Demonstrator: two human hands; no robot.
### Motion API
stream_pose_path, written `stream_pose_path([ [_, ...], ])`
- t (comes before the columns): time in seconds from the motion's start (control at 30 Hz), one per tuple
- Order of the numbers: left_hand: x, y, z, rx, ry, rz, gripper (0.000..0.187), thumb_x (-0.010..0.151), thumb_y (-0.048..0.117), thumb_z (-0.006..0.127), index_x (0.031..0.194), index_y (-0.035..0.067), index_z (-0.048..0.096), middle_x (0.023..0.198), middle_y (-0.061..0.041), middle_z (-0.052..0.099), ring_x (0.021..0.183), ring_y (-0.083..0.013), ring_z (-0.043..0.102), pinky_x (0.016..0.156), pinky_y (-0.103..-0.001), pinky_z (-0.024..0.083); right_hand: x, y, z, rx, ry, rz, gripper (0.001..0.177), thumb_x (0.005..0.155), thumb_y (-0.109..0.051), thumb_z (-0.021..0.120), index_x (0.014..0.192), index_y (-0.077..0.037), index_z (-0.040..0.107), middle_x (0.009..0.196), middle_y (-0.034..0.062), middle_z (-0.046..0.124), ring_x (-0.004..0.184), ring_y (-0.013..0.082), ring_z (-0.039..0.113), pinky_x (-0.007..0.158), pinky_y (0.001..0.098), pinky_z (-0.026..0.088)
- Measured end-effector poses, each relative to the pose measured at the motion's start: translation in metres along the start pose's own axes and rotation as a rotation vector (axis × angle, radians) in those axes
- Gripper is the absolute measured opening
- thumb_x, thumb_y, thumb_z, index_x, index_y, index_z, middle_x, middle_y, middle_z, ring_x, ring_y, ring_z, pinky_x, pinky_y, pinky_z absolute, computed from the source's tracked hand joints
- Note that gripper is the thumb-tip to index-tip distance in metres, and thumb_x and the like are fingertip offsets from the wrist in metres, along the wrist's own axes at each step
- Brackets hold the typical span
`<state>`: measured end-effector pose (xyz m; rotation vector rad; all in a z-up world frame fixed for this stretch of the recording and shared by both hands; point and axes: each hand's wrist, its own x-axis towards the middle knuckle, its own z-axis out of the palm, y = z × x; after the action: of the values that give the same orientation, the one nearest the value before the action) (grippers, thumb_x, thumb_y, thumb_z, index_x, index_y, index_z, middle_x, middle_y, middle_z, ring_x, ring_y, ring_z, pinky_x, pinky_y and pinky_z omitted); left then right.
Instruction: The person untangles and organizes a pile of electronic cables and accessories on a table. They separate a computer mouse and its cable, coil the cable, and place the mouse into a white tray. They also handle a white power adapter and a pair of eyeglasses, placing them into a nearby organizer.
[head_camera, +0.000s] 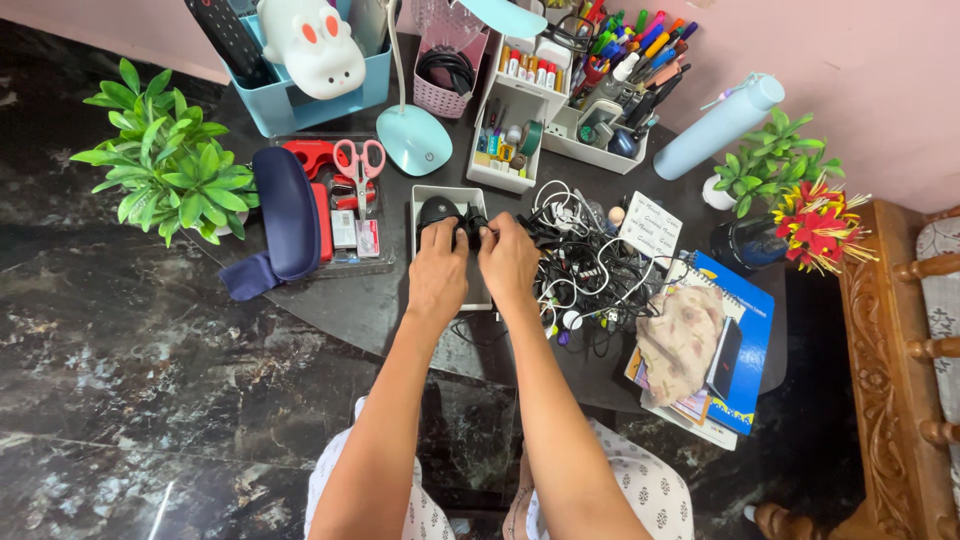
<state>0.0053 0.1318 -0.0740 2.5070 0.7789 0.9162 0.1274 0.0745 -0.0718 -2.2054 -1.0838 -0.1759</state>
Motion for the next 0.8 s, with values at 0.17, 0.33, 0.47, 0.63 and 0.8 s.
stream_pose_path([
  [0.17, -0.003, 0.004, 0.008, 0.163, -0.022, 0.034, 0.04, 0.087, 0.004, 0.061, 0.124, -0.012, 0.063, 0.136, -0.02, 0.056, 0.123, -0.0346, 0.054, 0.097, -0.04, 0.052, -0.015, -0.006, 0.002, -0.082, 0.012, -0.106, 0.012, 0.099, -0.012, 0.061, 0.111, -0.013, 0.061, 0.092, 0.0191, 0.062, 0.072, 0.0442, 0.064, 0.06, 0.0531, 0.05],
  [0.33, -0.001, 0.008, 0.013, 0.269, -0.079, 0.017, 0.039, 0.091, 0.007, 0.06, 0.126, -0.01, 0.061, 0.138, -0.019, 0.055, 0.124, -0.0322, 0.052, 0.1, -0.039, 0.047, -0.007, -0.013, -0.009, -0.073, -0.117, -0.102, 0.011, 0.097, -0.018, 0.064, 0.106, -0.013, 0.063, 0.092, 0.0232, 0.06, 0.072, 0.0463, 0.064, 0.059, 0.0545, 0.051],
  [0.47, -0.003, 0.007, 0.004, 0.277, -0.148, 0.008, 0.051, 0.085, 0.01, 0.061, 0.134, -0.006, 0.059, 0.14, -0.017, 0.053, 0.126, -0.0322, 0.049, 0.101, -0.041, 0.043, 0.0, -0.015, -0.008, -0.108, -0.119, -0.092, 0.011, 0.095, -0.017, 0.065, 0.104, -0.011, 0.064, 0.09, 0.0225, 0.062, 0.073, 0.0468, 0.065, 0.061, 0.055, 0.051],
  [0.63, 0.0, 0.01, -0.006, 0.317, -0.195, -0.024, 0.06, 0.081, 0.013, 0.061, 0.14, 0.001, 0.057, 0.142, -0.014, 0.05, 0.128, -0.0302, 0.046, 0.102, -0.043, 0.041, 0.024, 0.004, 0.001, -0.016, -0.143, -0.074, 0.018, 0.084, -0.02, 0.072, 0.091, -0.008, 0.061, 0.081, 0.0174, 0.068, 0.078, 0.0437, 0.067, 0.066, 0.0546, 0.051],
  [0.8, 0.003, 0.011, -0.004, 0.364, -0.187, -0.046, 0.06, 0.082, 0.016, 0.061, 0.141, 0.004, 0.057, 0.142, -0.014, 0.05, 0.127, -0.0302, 0.046, 0.102, -0.045, 0.04, 0.026, -0.002, 0.009, -0.125, -0.185, -0.059, 0.011, 0.089, -0.018, 0.069, 0.09, -0.01, 0.062, 0.084, 0.0179, 0.066, 0.077, 0.0442, 0.066, 0.065, 0.0559, 0.05],
])
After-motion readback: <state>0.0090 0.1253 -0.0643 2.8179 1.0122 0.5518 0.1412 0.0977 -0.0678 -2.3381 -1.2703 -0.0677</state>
